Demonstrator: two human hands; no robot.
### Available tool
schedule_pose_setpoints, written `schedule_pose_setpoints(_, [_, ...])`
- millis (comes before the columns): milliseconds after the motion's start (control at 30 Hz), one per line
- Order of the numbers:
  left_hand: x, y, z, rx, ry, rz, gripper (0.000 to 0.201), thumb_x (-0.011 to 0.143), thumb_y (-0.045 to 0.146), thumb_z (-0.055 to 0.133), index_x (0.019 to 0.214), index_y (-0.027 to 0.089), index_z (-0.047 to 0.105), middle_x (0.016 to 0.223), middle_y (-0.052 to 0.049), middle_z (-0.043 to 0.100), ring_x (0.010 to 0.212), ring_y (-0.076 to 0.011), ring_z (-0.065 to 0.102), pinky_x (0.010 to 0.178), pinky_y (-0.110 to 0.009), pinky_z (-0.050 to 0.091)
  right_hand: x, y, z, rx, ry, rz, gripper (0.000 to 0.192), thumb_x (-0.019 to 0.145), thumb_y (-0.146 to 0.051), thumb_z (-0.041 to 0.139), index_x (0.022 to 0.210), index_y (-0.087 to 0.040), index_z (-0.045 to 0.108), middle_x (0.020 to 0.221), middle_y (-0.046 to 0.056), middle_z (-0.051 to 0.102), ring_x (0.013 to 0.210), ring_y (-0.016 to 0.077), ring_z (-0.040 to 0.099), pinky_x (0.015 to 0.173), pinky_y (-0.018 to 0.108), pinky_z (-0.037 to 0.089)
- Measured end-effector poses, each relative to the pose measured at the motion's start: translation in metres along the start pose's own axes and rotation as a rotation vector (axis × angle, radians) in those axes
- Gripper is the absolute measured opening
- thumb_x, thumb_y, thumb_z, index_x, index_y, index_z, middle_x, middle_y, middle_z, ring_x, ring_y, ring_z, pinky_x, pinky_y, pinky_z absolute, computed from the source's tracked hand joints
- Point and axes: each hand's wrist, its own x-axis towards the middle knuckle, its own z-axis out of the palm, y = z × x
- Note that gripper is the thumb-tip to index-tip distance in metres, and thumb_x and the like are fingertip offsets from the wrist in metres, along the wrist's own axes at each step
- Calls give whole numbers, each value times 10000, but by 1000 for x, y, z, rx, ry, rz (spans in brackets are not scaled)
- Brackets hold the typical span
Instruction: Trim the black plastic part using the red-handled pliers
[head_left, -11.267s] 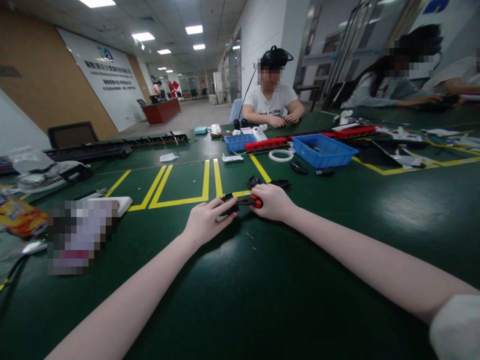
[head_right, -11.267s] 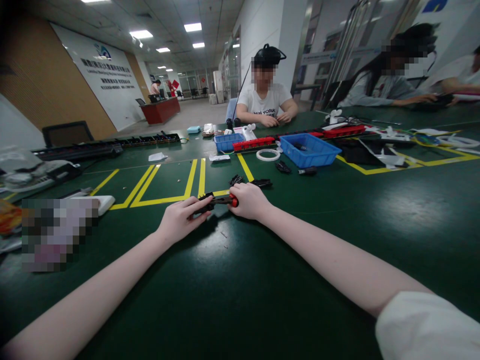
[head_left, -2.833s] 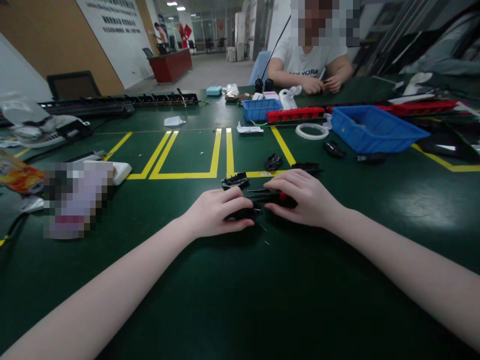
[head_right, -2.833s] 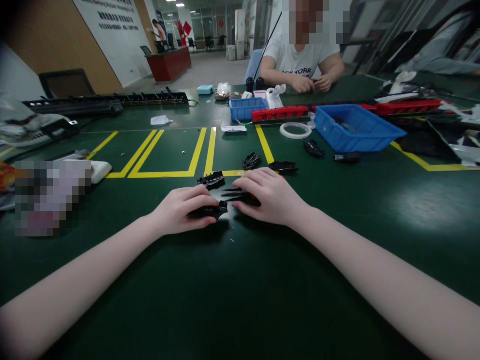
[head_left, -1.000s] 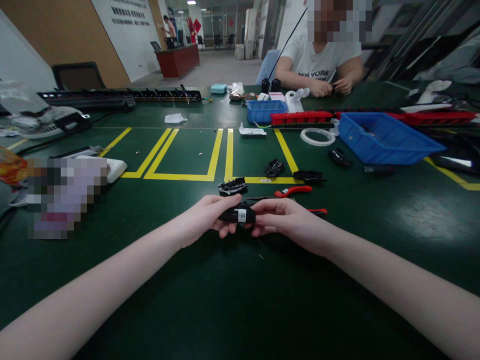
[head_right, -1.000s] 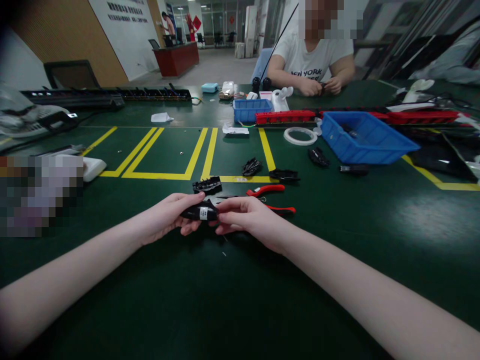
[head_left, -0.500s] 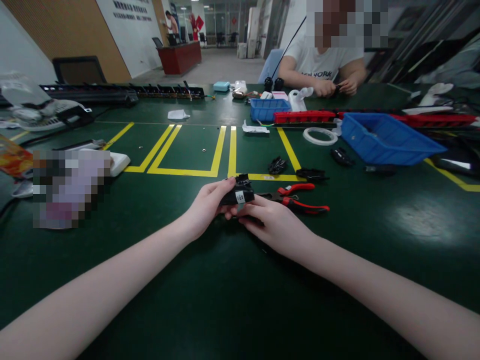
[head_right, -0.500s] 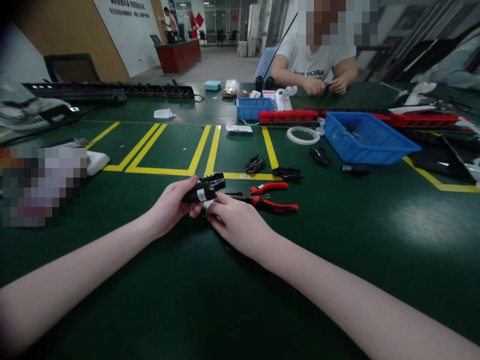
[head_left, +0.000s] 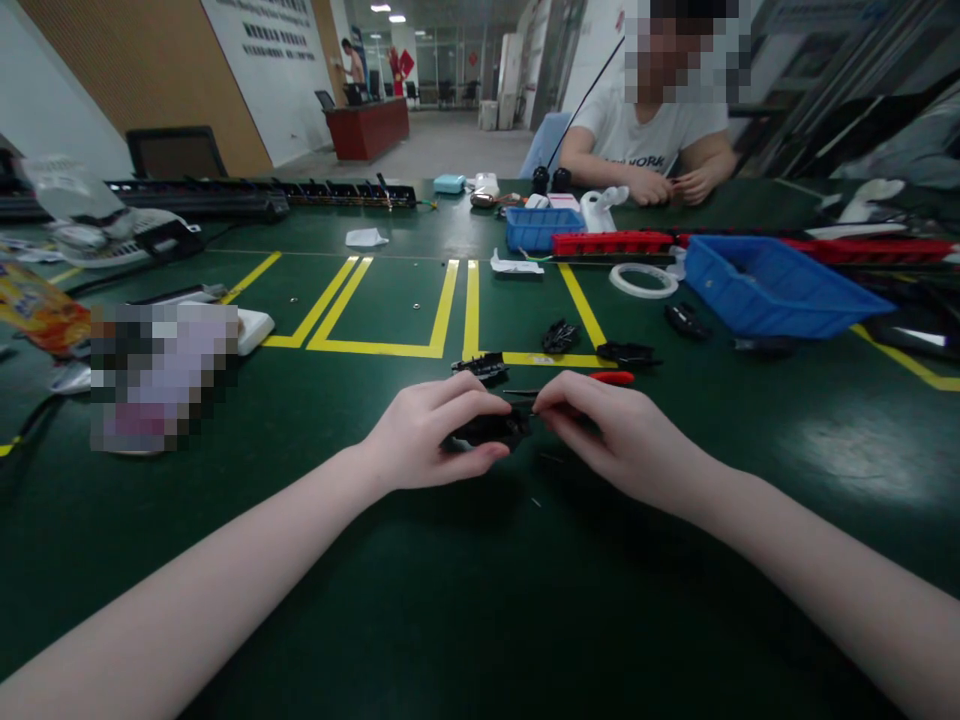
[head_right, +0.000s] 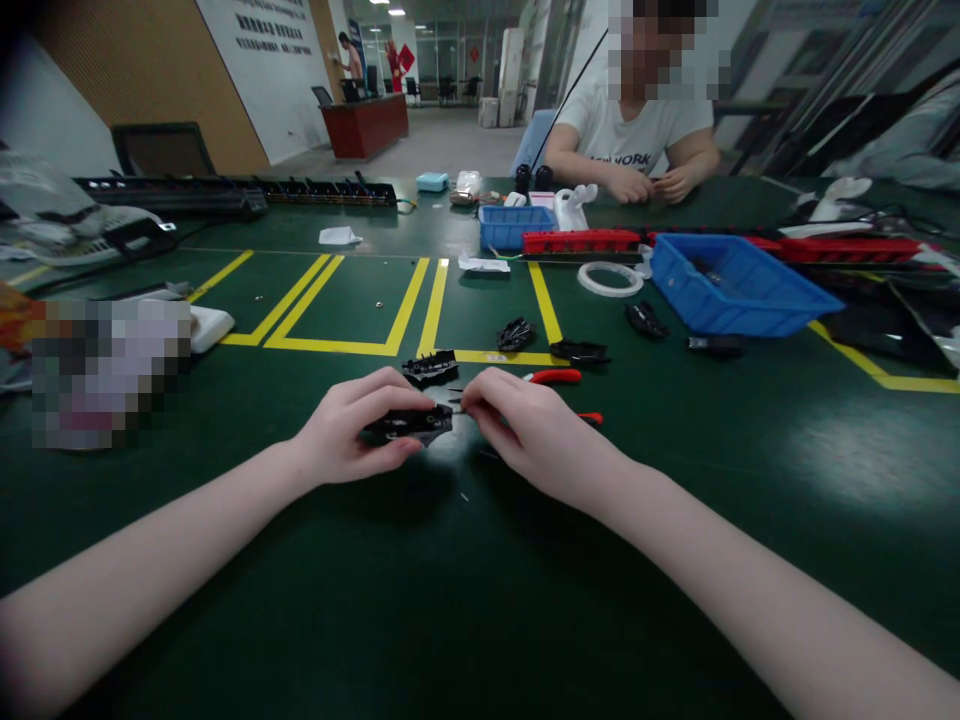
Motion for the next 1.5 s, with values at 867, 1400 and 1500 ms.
schedule_pose_setpoints(867, [4,2,9,-27,-164,8,338,911,422,509,1117,160,567,969,-63,586,811,-156,606,684,-262,494,-6,-15,16,121,128,-32,119,853,-143,554,944,-198,607,898,30,661,823,141,621,733,264,512])
schedule_pose_setpoints(1400, [4,0,11,-99,-151,-9,321,917,415,515,1109,164,566,975,-60,574,847,-158,606,718,-257,503,-4,-17,13,151,145,-56,123,830,-109,559,897,-186,628,885,34,658,815,128,622,709,247,521])
schedule_pose_setpoints(1500, [4,0,11,-94,-156,-10,314,920,414,511,1105,167,565,977,-58,572,850,-158,603,723,-260,502,-5,-17,13,130,113,-70,127,833,-119,553,910,-188,627,898,39,661,827,133,628,714,251,529])
